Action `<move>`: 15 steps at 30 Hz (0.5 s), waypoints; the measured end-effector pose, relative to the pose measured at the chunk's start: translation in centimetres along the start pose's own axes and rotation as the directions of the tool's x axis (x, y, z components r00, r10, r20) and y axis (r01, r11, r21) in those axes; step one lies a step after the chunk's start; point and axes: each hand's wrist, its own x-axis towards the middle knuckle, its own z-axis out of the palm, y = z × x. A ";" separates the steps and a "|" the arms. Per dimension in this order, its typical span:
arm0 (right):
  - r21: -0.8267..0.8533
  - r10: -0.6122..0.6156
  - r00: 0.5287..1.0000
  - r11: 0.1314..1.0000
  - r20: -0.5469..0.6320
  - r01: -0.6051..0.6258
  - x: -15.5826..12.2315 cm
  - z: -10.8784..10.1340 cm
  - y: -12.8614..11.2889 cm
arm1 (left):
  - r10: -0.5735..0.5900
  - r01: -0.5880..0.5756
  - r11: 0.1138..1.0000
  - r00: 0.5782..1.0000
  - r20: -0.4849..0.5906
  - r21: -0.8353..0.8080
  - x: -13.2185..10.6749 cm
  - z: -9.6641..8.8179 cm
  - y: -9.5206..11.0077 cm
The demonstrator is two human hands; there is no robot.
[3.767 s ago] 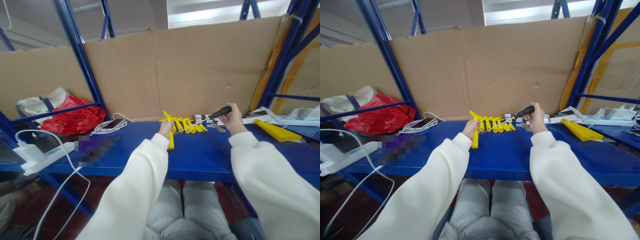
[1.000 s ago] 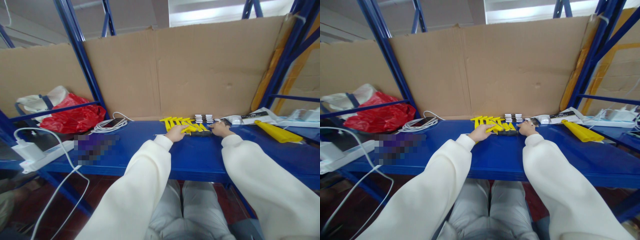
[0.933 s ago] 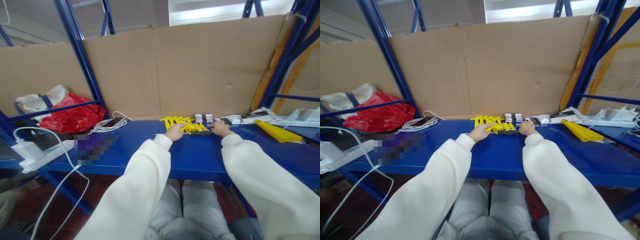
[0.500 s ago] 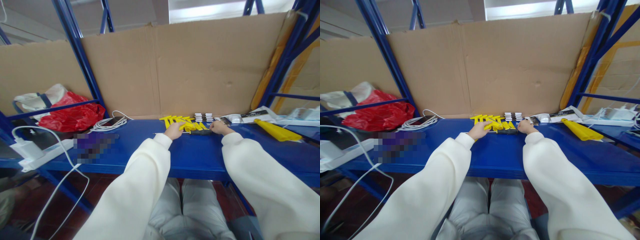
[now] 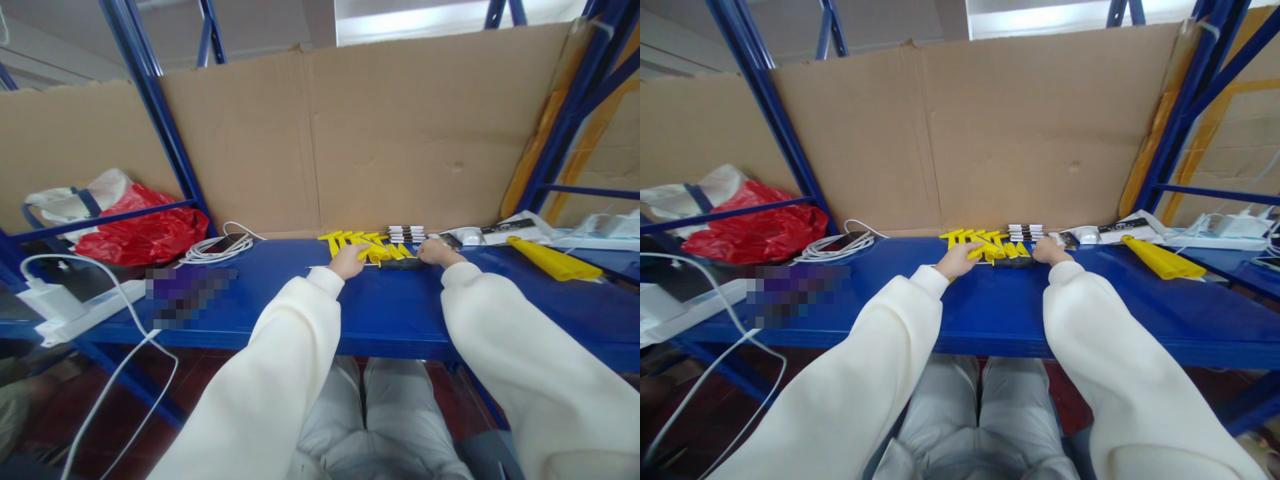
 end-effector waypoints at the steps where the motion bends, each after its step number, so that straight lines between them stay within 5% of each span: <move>1: -0.017 0.043 0.999 0.999 -0.005 -0.043 0.1 -0.3 -0.3 | 0.001 -0.001 1.000 1.000 0.001 0.002 0.0 0.0 0.0; 5: 0.101 0.116 0.992 0.989 -0.053 -0.110 0.1 -1.5 -2.7 | 0.001 -0.002 1.000 1.000 0.001 0.027 0.1 0.2 0.0; 10: 0.524 -0.045 0.999 0.850 -0.020 0.049 -0.5 -1.6 -7.2 | -0.010 0.011 0.998 1.000 -0.017 0.056 0.0 0.2 0.1; 15: 0.593 -0.181 0.983 0.792 0.001 0.145 -1.3 -0.5 -9.1 | 0.013 -0.010 0.998 0.999 -0.039 0.066 0.0 0.2 0.2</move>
